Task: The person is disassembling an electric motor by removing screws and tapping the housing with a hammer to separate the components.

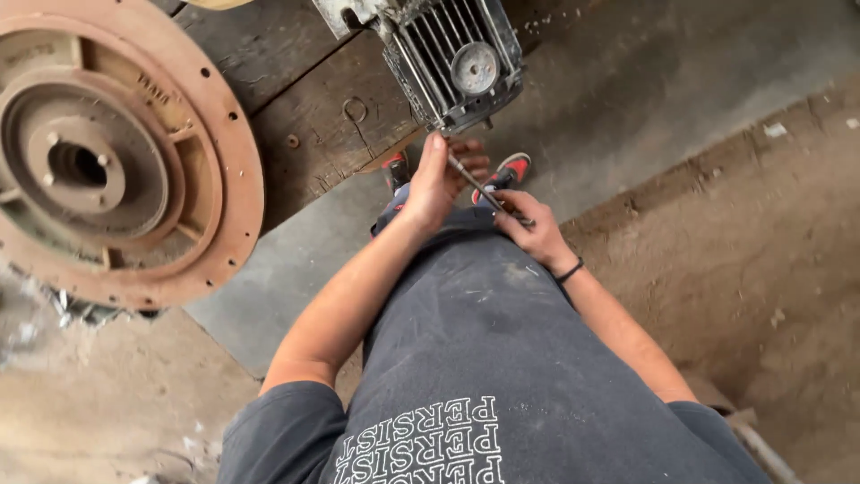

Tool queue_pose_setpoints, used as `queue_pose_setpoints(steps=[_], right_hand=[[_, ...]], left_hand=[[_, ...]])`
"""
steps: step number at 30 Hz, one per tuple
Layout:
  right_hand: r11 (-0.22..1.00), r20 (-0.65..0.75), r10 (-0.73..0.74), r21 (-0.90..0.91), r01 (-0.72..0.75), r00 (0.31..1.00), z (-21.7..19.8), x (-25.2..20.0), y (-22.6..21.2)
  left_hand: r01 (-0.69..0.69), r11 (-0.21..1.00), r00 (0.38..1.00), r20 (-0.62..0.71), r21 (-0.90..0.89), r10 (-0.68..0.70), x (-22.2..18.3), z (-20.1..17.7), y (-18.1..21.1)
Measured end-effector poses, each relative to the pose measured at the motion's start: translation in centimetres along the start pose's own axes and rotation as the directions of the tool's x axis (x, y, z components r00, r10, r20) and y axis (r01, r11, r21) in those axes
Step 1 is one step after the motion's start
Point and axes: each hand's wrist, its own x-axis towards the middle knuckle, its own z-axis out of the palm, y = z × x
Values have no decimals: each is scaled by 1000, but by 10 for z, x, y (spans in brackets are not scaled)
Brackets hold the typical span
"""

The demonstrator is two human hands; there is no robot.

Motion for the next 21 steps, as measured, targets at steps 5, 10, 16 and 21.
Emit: queue_pose_setpoints(steps=[5,10,16,21], right_hand=[[987,-266,89,-104,-120,960,50,-7,8],[982,-420,56,-140,-126,906,85,-4,0],[952,-526,-37,-276,-130,850,106,-6,-42],[921,-561,-117,-371,-123,819,114,-8,-46]], left_hand=[[86,964,954,257,252,-152,9,-51,29],[66,989,944,313,133,-105,29,-61,36],[80,966,963,231,246,-139,18,-41,65],[81,960,956,251,270,-151,21,-36,71]])
